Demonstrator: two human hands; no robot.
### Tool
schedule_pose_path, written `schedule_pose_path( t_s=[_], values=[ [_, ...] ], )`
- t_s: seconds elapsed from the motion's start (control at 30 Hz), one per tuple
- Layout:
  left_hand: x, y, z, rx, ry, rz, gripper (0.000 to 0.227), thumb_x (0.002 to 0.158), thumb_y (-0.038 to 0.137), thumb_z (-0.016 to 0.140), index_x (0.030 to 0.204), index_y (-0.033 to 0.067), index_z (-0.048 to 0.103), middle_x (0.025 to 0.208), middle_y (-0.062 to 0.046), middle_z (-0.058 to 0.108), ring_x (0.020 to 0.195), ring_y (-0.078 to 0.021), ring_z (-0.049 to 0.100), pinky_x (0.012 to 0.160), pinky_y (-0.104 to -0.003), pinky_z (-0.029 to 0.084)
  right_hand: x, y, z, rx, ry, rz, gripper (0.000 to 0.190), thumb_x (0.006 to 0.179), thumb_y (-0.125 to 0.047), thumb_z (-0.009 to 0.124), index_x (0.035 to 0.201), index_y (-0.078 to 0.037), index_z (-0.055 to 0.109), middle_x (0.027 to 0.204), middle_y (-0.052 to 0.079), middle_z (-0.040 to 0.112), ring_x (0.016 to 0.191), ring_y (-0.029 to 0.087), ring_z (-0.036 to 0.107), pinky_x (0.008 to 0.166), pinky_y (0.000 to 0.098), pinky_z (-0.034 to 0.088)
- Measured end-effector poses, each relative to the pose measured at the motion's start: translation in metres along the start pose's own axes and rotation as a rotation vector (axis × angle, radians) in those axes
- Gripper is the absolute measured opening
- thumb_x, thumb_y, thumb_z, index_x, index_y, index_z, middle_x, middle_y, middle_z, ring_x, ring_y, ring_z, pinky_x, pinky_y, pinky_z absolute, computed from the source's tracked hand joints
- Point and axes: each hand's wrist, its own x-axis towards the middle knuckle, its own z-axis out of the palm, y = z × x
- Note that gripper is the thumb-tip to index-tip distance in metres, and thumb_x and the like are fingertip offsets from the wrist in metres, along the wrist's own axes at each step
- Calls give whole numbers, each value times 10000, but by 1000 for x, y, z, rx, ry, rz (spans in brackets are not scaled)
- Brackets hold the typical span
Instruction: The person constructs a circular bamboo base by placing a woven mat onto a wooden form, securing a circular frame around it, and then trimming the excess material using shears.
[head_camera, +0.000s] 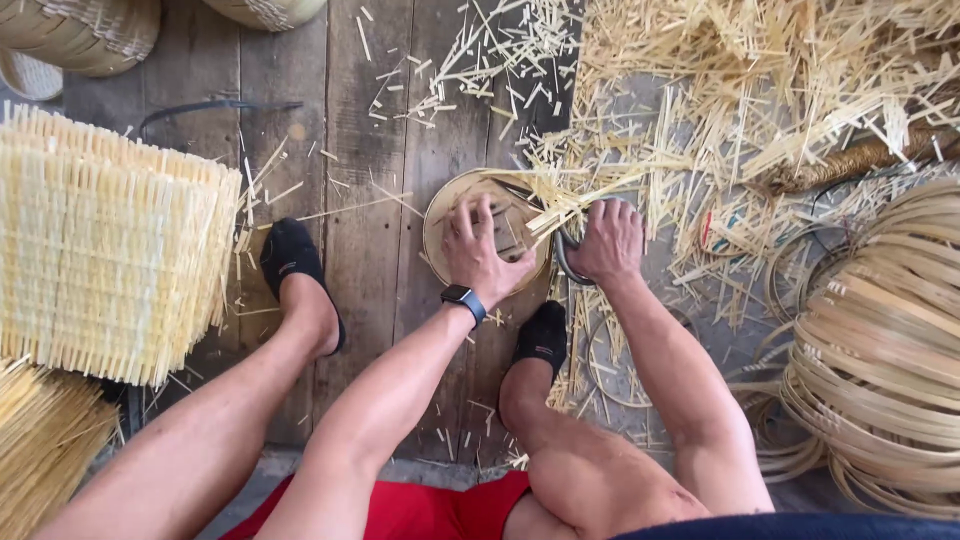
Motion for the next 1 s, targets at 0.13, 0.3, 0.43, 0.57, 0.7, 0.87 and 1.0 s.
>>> schedule_pose_path(
  t_s=[0.13, 0.3, 0.43, 0.57, 0.7, 0.87, 1.0],
  values=[
    [12, -6, -20, 93, -84, 140, 1087, 550, 415, 833, 1511, 202, 372, 1545, -149, 326, 1403, -532, 336, 1147, -665, 339, 5, 18, 2, 166, -367, 143, 423, 936, -334, 582, 1236, -39, 626, 1135, 168, 673, 1089, 311, 651, 948, 451, 520],
    [24, -12, -30, 124, -223, 272, 1088, 543, 380, 840, 1514, 222, 377, 1583, -129, 269, 1395, -575, 287, 1109, -708, 311, -4, 23, 5, 13, -162, 20, 666, 806, -503, 706, 1185, 34, 596, 1077, 216, 643, 1010, 326, 632, 846, 426, 513],
    [24, -15, -32, 162, -377, 368, 1086, 528, 390, 830, 1507, 258, 378, 1589, -111, 265, 1436, -553, 282, 1145, -667, 365, 16, 7, 7, 22, -150, 24, 644, 762, -440, 739, 1162, 45, 599, 1029, 216, 656, 932, 308, 647, 806, 408, 531],
    [38, -24, -42, 163, -445, 472, 1158, 476, 398, 871, 1513, 275, 371, 1590, -111, 239, 1423, -537, 254, 1122, -661, 348, 10, 38, 10, 145, -446, 176, 412, 1018, -371, 574, 1231, -27, 651, 1135, 165, 719, 1005, 268, 711, 890, 406, 552],
    [36, -28, -41, 198, -426, 514, 1153, 473, 420, 891, 1501, 288, 388, 1590, -88, 256, 1450, -487, 246, 1151, -663, 326, 2, 51, 20, 86, -287, 87, 498, 807, -348, 705, 1151, 5, 635, 1059, 186, 684, 917, 285, 682, 786, 394, 569],
    [43, -25, -48, 269, -605, 581, 1161, 488, 422, 897, 1516, 290, 374, 1606, -79, 238, 1471, -460, 223, 1140, -658, 315, 2, 18, 14, 25, -58, -75, 541, 806, -495, 677, 1016, 3, 646, 927, 192, 694, 845, 302, 696, 810, 446, 569],
    [45, -25, -54, 261, -674, 567, 1125, 497, 401, 911, 1499, 323, 404, 1608, -37, 235, 1497, -435, 212, 1171, -623, 316, 6, 27, 14, 175, -441, 199, 418, 1036, -445, 536, 1121, -53, 655, 1004, 171, 717, 905, 292, 720, 842, 441, 557]
  ],
)
